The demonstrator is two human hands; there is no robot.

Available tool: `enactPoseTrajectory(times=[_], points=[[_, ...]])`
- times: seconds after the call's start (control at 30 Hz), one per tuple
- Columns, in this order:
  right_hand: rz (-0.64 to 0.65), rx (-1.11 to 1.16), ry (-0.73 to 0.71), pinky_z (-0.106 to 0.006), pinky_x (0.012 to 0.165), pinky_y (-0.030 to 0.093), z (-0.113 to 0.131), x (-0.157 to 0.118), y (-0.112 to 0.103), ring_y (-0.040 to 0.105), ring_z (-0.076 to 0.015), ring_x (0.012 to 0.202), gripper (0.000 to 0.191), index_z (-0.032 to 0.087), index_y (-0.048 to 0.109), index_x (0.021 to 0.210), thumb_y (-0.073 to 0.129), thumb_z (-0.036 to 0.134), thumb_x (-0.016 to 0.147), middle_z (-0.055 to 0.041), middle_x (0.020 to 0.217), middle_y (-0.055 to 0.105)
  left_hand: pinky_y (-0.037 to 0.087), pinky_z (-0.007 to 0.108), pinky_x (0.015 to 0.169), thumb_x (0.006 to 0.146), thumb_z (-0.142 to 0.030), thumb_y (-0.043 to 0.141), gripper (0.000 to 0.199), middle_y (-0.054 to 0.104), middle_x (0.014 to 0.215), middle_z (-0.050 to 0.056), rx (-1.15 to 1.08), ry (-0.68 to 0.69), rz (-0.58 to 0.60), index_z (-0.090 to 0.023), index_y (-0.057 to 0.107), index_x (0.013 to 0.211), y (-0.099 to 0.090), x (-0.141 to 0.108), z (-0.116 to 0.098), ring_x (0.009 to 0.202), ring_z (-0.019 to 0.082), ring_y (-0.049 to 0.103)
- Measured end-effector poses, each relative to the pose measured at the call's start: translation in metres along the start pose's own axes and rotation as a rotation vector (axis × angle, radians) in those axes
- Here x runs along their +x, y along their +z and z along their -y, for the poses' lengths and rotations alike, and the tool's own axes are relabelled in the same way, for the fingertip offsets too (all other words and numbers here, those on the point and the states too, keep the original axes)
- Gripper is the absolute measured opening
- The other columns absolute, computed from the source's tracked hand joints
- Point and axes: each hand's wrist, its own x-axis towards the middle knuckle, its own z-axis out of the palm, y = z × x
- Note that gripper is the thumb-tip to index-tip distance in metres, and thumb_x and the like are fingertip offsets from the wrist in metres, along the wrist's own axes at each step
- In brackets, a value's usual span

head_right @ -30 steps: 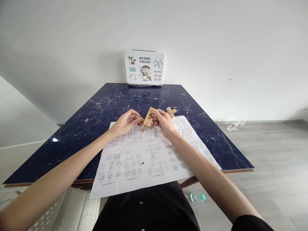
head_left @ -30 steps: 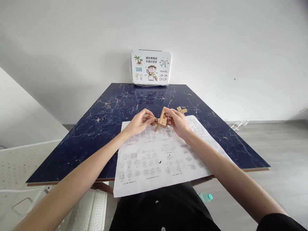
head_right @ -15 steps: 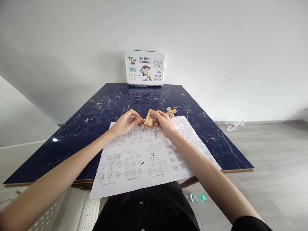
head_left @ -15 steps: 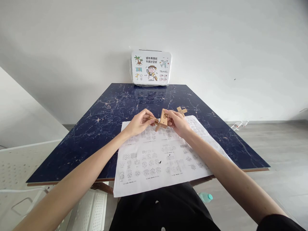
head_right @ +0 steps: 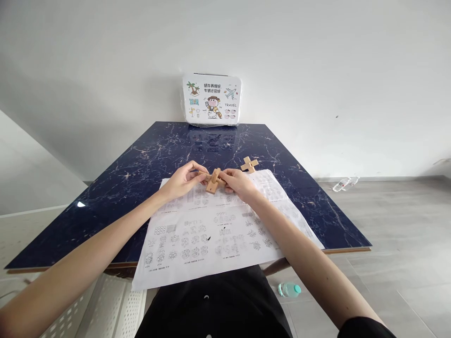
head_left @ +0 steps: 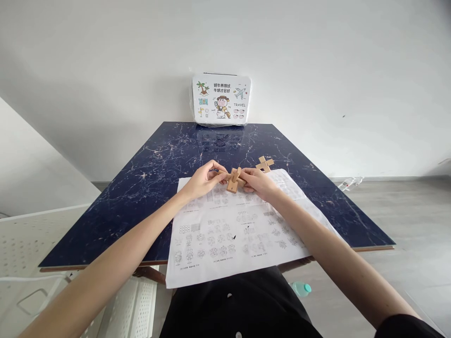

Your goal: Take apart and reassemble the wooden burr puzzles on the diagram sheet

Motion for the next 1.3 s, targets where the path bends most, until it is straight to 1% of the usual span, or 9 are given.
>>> enactPoseTrajectory(times=[0.2,0.4,0.6,0.73,0.87,0.97,1.07,1.23,1.3], points=[[-0.031,-0.032,0.007,-0.027,0.044,0.022,-0.003,0.001,0.001,0.030,-0.0079,0.051,0.056,0.021,0.062,0.070,0.086,0.071,0.072,0.0034,0.064,0.044,0.062,0.038,0.086,0.098,-0.039,0.069,0.020,0.075,0.098,0.008,0.020,-0.027,-0.007,-0.021,0.060,0.102,0.001,0.000,-0.002,0.093,0.022,0.076],[-0.010,-0.032,0.010,-0.025,0.045,0.021,0.001,-0.003,0.000,0.028,-0.0078,0.051,0.045,0.021,0.071,0.090,0.082,0.063,0.081,0.0062,0.064,0.042,0.063,0.037,0.081,0.094,-0.042,0.075,0.027,0.075,0.098,0.009,0.003,-0.043,-0.010,-0.018,0.064,0.099,-0.001,0.002,-0.006,0.087,0.021,0.075],[0.132,0.125,0.022,-0.023,0.044,0.017,0.004,-0.005,-0.006,0.027,-0.0068,0.050,0.036,0.020,0.061,0.079,0.080,0.049,0.089,0.0065,0.063,0.040,0.063,0.038,0.084,0.091,-0.047,0.079,0.036,0.077,0.099,0.009,-0.130,-0.054,0.017,-0.015,0.068,0.102,-0.007,0.005,-0.003,0.088,0.020,0.075],[0.263,0.296,0.061,-0.020,0.041,0.023,0.001,-0.004,-0.009,0.029,-0.0064,0.051,0.024,0.019,0.067,0.090,0.080,0.039,0.091,0.0054,0.067,0.043,0.063,0.039,0.088,0.089,-0.047,0.082,0.036,0.077,0.100,0.009,-0.245,-0.126,0.047,-0.015,0.069,0.101,-0.010,0.005,-0.006,0.091,0.021,0.076],[0.323,0.360,0.031,-0.017,0.041,0.030,-0.002,-0.005,-0.007,0.033,-0.0064,0.051,0.025,0.018,0.069,0.101,0.081,0.039,0.092,0.0053,0.067,0.047,0.063,0.038,0.088,0.091,-0.044,0.080,0.032,0.078,0.099,0.008,-0.277,-0.205,0.021,-0.015,0.071,0.101,-0.012,0.005,-0.006,0.092,0.020,0.076],[0.298,0.369,-0.007,-0.016,0.042,0.033,-0.002,-0.006,-0.003,0.036,-0.0058,0.051,0.028,0.018,0.067,0.094,0.082,0.041,0.092,0.0055,0.065,0.047,0.064,0.036,0.084,0.097,-0.044,0.073,0.033,0.079,0.105,0.010,-0.194,-0.214,0.007,-0.016,0.073,0.114,-0.011,0.005,-0.003,0.087,0.020,0.077],[0.241,0.358,-0.043,-0.017,0.044,0.036,0.000,-0.006,0.001,0.040,-0.0060,0.053,0.032,0.018,0.065,0.089,0.084,0.044,0.090,0.0054,0.066,0.049,0.063,0.034,0.077,0.103,-0.055,0.060,0.046,0.078,0.109,0.012,-0.063,-0.160,0.028,-0.018,0.071,0.129,-0.007,0.004,-0.003,0.082,0.019,0.076],[0.163,0.332,-0.071,-0.020,0.047,0.040,0.002,-0.007,0.005,0.045,-0.0071,0.055,0.034,0.019,0.066,0.092,0.086,0.046,0.087,0.0036,0.071,0.056,0.059,0.033,0.076,0.105,-0.076,0.018,0.082,0.076,0.104,0.015,-0.007,-0.074,0.093,-0.017,0.072,0.123,-0.004,0.002,-0.014,0.088,0.022,0.072],[0.153,0.326,-0.081,-0.020,0.048,0.041,0.002,-0.008,0.005,0.045,-0.0073,0.055,0.035,0.019,0.066,0.093,0.087,0.046,0.086,0.0037,0.071,0.057,0.058,0.033,0.078,0.103,-0.079,0.011,0.089,0.076,0.104,0.014,0.010,-0.053,0.108,-0.018,0.071,0.126,-0.005,0.001,-0.016,0.092,0.023,0.072]])
